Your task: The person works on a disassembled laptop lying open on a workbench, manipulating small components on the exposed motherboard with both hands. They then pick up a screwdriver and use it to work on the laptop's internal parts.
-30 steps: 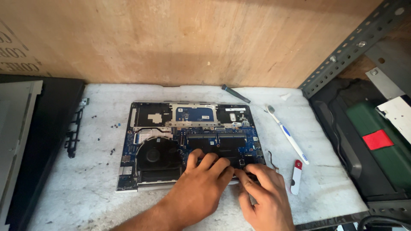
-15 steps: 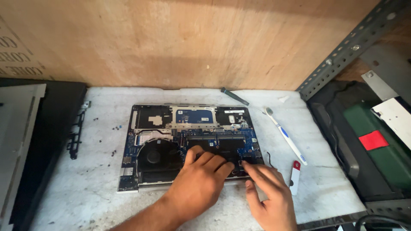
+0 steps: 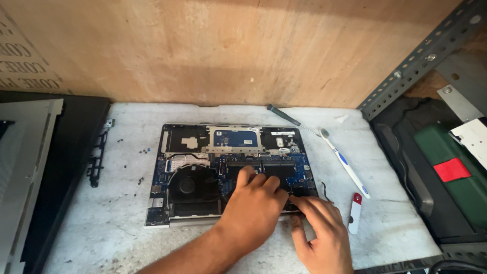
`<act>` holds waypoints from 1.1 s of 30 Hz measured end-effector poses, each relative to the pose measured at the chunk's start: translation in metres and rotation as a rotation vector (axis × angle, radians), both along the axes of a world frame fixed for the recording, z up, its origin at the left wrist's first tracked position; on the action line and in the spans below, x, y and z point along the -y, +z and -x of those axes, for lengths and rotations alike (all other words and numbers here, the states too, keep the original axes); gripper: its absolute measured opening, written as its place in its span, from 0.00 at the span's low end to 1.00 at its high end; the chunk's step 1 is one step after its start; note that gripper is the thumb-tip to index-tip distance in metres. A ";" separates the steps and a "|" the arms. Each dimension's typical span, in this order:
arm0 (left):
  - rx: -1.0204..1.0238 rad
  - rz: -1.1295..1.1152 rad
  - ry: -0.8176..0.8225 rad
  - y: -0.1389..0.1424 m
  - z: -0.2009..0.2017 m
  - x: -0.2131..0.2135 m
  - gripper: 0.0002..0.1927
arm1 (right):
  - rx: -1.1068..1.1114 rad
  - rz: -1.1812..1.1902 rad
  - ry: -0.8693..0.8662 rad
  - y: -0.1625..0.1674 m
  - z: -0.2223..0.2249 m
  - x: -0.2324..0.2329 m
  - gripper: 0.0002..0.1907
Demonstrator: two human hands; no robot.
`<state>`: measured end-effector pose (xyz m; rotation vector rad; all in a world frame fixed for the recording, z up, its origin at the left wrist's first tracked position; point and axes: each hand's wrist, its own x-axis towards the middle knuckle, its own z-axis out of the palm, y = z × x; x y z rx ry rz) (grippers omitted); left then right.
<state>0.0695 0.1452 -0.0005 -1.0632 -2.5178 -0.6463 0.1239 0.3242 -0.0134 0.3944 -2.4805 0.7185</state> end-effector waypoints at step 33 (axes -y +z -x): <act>-0.120 0.035 -0.047 0.000 0.003 -0.002 0.05 | 0.116 0.177 -0.087 -0.005 -0.007 -0.004 0.26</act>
